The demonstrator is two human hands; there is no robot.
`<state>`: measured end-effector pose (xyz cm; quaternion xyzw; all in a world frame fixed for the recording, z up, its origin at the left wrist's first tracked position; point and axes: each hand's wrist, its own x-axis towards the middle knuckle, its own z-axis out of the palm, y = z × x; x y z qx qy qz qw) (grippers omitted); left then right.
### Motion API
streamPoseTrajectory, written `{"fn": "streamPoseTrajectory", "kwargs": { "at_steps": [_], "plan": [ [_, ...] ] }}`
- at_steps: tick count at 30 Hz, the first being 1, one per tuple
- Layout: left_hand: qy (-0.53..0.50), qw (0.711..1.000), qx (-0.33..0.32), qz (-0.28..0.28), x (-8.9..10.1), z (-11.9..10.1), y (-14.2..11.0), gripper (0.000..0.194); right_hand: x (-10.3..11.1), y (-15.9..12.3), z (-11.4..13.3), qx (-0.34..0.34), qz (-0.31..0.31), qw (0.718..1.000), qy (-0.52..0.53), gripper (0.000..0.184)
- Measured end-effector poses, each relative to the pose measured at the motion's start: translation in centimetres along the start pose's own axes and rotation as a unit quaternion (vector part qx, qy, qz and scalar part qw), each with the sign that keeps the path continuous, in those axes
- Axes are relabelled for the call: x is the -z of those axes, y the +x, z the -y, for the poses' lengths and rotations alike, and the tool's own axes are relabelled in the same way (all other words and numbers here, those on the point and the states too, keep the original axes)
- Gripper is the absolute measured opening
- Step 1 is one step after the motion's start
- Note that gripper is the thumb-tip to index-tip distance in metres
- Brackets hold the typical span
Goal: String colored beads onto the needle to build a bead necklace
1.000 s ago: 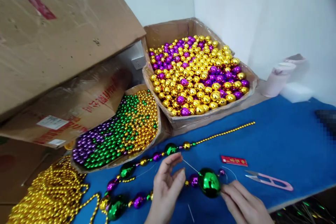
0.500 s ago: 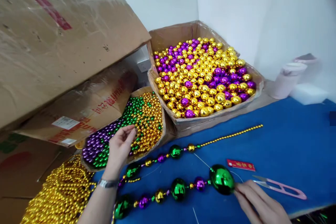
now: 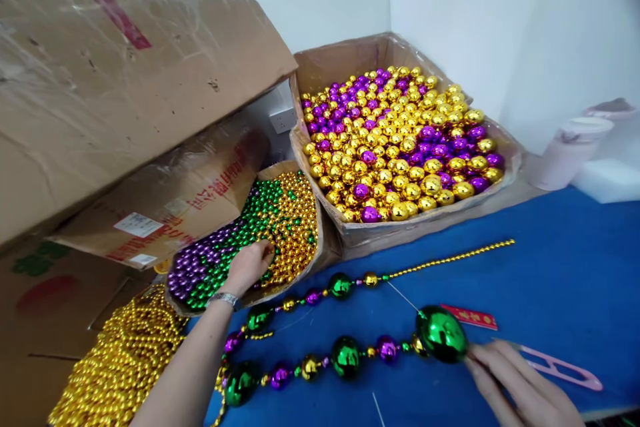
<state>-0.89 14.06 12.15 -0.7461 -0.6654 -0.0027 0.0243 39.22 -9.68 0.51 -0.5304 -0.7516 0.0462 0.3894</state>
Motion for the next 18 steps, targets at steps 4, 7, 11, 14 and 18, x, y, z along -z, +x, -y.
{"fn": "streamPoseTrajectory", "kwargs": {
  "at_steps": [4, 7, 11, 14, 18],
  "plan": [
    [0.057, 0.998, -0.009, 0.018, -0.5, 0.0, -0.1, 0.019, 0.6, 0.5, 0.4, -0.014, -0.008, 1.0, 0.007, 0.021],
    [0.076, 0.997, -0.012, 0.01, -0.8, 0.0, -0.1, 0.022, 1.0, 0.9, 0.7, -0.027, -0.007, 0.999, 0.022, 0.02],
    [0.068, 0.997, -0.031, -0.026, -0.7, -1.0, 0.4, 0.025, 0.9, 0.9, 0.7, -0.034, -0.007, 0.999, 0.016, 0.018],
    [0.038, 0.995, -0.079, -0.047, -0.8, -2.8, 1.3, 0.029, 0.4, 0.9, 0.7, -0.029, -0.009, 0.999, 0.021, 0.018],
    [-0.01, 0.987, -0.149, -0.057, -1.5, -5.7, 2.9, 0.03, 0.4, 1.5, 1.1, -0.028, -0.004, 0.998, 0.048, 0.017]
  ]
}}
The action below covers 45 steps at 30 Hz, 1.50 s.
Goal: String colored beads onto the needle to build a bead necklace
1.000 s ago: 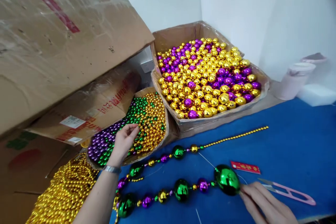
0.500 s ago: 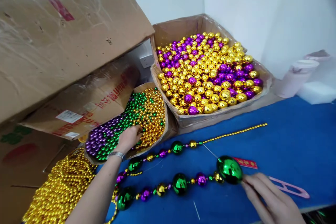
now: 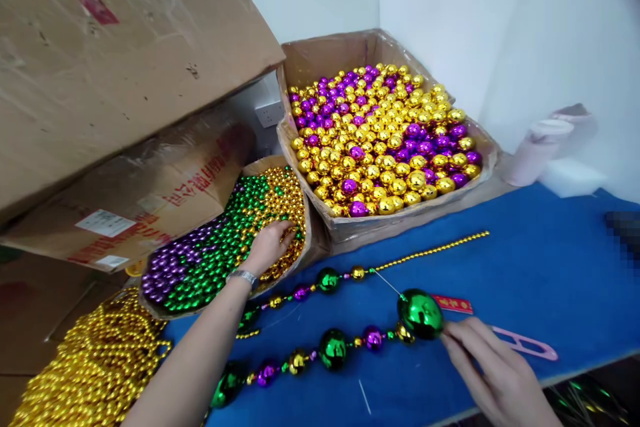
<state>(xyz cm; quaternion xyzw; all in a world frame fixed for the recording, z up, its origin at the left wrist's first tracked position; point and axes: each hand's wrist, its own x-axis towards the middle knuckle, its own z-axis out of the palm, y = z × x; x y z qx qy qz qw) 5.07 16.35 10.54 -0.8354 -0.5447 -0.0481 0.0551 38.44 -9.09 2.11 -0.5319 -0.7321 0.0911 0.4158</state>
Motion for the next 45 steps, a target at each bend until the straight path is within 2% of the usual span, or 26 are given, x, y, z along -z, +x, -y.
{"fn": "streamPoseTrajectory", "kwargs": {
  "at_steps": [3, 6, 10, 12, 13, 15, 16, 18, 21, 24, 27, 31, 35, 45],
  "plan": [
    [-0.033, 0.999, -0.011, -0.01, -0.8, -1.2, 1.1, 0.027, 0.9, 0.7, 0.4, -0.029, -0.017, 0.999, 0.005, 0.013],
    [-0.077, 0.996, 0.006, -0.039, -0.6, -1.7, 1.3, 0.025, 2.4, 1.2, 0.4, -0.068, -0.038, 0.997, 0.0, 0.01],
    [-0.153, 0.982, 0.044, -0.103, 1.6, -2.9, -0.5, 0.031, 3.8, 1.2, -0.1, -0.1, -0.037, 0.994, 0.006, 0.009],
    [-0.266, 0.953, 0.074, -0.128, 3.0, -4.7, -2.4, 0.035, 3.8, 1.1, -0.1, -0.1, -0.025, 0.994, 0.017, 0.01],
    [-0.396, 0.903, 0.102, -0.135, 3.6, -5.9, -3.5, 0.034, 3.7, 1.0, -0.1, -0.097, -0.018, 0.995, 0.024, 0.011],
    [-0.625, 0.759, 0.148, -0.104, 4.3, -8.8, -5.6, 0.031, 3.2, 0.9, 0.2, -0.089, -0.005, 0.995, 0.04, 0.012],
    [-0.692, 0.699, 0.163, -0.081, 4.4, -10.2, -6.5, 0.028, 2.9, 0.8, 0.3, -0.084, 0.001, 0.995, 0.047, 0.013],
    [-0.772, 0.604, 0.196, -0.033, 3.8, -12.8, -7.8, 0.024, 2.3, 0.5, 0.7, -0.071, 0.017, 0.995, 0.061, 0.014],
    [-0.825, 0.511, 0.241, 0.008, 2.0, -15.2, -8.7, 0.021, 1.5, 0.0, 1.0, -0.048, 0.051, 0.996, 0.054, 0.015],
    [-0.851, 0.46, 0.254, 0.028, 0.6, -16.3, -8.8, 0.019, 1.3, -0.4, 1.0, -0.026, 0.078, 0.996, 0.02, 0.015],
    [-0.86, 0.444, 0.246, 0.043, 0.2, -17.0, -8.9, 0.017, 1.2, -0.6, 0.9, -0.02, 0.077, 0.997, -0.003, 0.018],
    [-0.855, 0.453, 0.25, 0.044, 0.4, -17.4, -9.0, 0.015, 1.2, -0.5, 0.9, -0.013, 0.059, 0.998, -0.021, 0.021],
    [-0.839, 0.488, 0.237, 0.032, 0.3, -17.5, -9.1, 0.017, 1.1, -0.3, 0.8, -0.006, 0.043, 0.998, -0.036, 0.022],
    [-0.794, 0.574, 0.2, 0.018, 0.3, -17.8, -8.8, 0.019, 1.4, -0.6, 0.4, -0.005, 0.048, 0.997, -0.063, 0.026]
  ]
}}
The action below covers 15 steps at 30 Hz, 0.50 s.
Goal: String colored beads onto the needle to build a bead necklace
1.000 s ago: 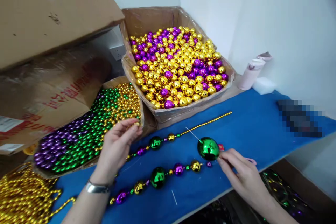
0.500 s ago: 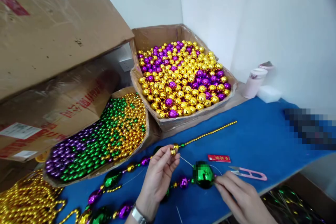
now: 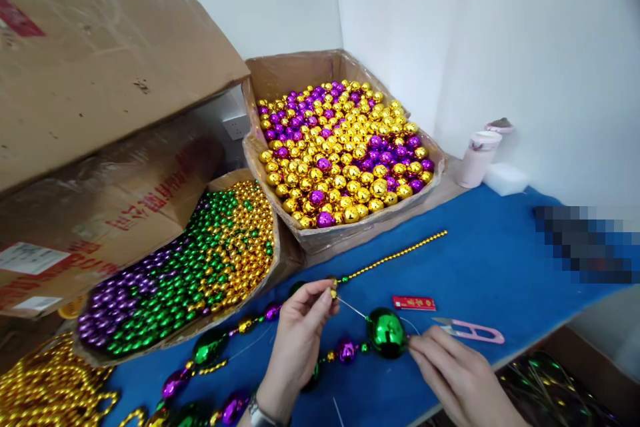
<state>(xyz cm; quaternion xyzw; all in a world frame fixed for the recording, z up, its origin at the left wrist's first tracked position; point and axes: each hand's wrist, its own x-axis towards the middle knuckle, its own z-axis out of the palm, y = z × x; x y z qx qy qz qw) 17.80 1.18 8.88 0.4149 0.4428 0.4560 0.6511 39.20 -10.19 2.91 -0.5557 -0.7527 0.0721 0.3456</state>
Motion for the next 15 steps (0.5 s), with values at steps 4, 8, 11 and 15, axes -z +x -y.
{"fn": "streamPoseTrajectory", "kwargs": {
  "at_steps": [4, 8, 11, 15],
  "plan": [
    [0.063, 0.997, -0.045, -0.011, -0.5, 0.0, 0.0, 0.022, -0.1, -0.4, -0.5, 0.006, -0.011, 1.0, -0.027, 0.025],
    [0.085, 0.994, -0.073, 0.002, -2.1, 1.6, -0.8, 0.029, -1.0, -0.8, -1.9, -0.003, -0.033, 0.999, -0.029, 0.024],
    [0.065, 0.996, -0.05, 0.017, -3.6, 3.8, -1.6, 0.026, -2.4, -1.2, -3.2, -0.009, -0.024, 1.0, 0.004, 0.021],
    [0.092, 0.995, -0.043, -0.001, -4.8, 6.0, -1.6, 0.02, -4.2, -1.6, -4.2, -0.017, -0.03, 0.999, 0.014, 0.02]
  ]
}}
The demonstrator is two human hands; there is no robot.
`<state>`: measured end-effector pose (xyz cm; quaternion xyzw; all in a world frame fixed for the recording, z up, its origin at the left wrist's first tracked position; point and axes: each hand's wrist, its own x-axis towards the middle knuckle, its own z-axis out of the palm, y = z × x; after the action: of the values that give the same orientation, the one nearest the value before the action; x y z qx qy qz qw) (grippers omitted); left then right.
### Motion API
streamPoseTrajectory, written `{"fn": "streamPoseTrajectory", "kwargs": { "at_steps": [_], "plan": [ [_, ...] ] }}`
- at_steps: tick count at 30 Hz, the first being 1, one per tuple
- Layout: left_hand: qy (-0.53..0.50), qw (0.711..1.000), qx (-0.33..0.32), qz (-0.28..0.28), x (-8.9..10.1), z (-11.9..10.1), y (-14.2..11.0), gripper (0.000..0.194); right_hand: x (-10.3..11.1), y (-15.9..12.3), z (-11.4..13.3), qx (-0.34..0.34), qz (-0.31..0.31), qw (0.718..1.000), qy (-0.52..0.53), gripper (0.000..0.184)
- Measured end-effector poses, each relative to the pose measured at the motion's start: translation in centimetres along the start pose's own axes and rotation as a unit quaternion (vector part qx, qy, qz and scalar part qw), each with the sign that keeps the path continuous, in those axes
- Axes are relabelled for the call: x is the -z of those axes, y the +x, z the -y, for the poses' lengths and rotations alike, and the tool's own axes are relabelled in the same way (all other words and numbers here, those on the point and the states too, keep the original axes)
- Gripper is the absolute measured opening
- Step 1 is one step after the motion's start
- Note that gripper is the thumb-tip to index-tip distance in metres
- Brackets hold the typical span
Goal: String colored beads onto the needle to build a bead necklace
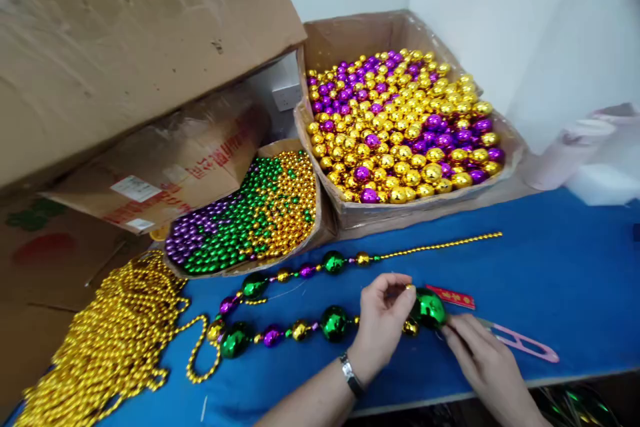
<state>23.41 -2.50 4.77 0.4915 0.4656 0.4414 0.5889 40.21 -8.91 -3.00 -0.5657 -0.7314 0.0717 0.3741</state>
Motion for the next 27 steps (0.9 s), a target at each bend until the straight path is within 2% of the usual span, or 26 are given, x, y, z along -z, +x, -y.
{"fn": "streamPoseTrajectory", "kwargs": {
  "at_steps": [5, 9, 13, 18, 21, 27],
  "plan": [
    [0.052, 0.998, -0.035, 0.012, 0.0, 0.3, 0.4, 0.022, -1.7, -0.5, -0.8, -0.017, 0.017, 0.999, -0.021, 0.019],
    [0.1, 0.991, -0.079, 0.044, 0.4, -0.1, 0.6, 0.019, -2.5, -0.5, -1.3, -0.056, 0.038, 0.997, -0.048, 0.036],
    [0.205, 0.963, -0.148, 0.09, 0.5, -0.2, 0.8, 0.018, -0.5, 0.4, -0.5, -0.046, 0.023, 0.998, -0.042, 0.035],
    [0.271, 0.936, -0.174, 0.138, -0.7, 0.3, 1.1, 0.019, 3.2, 2.4, 1.3, -0.054, -0.014, 0.998, 0.01, 0.034],
    [0.271, 0.928, -0.196, 0.166, -1.3, 0.4, 1.1, 0.021, 3.5, 3.4, 1.9, -0.03, -0.019, 0.999, 0.035, 0.025],
    [0.281, 0.924, -0.209, 0.15, -1.5, 0.6, 1.0, 0.016, 4.2, 4.6, 2.1, -0.036, -0.083, 0.992, 0.084, 0.008]
  ]
}}
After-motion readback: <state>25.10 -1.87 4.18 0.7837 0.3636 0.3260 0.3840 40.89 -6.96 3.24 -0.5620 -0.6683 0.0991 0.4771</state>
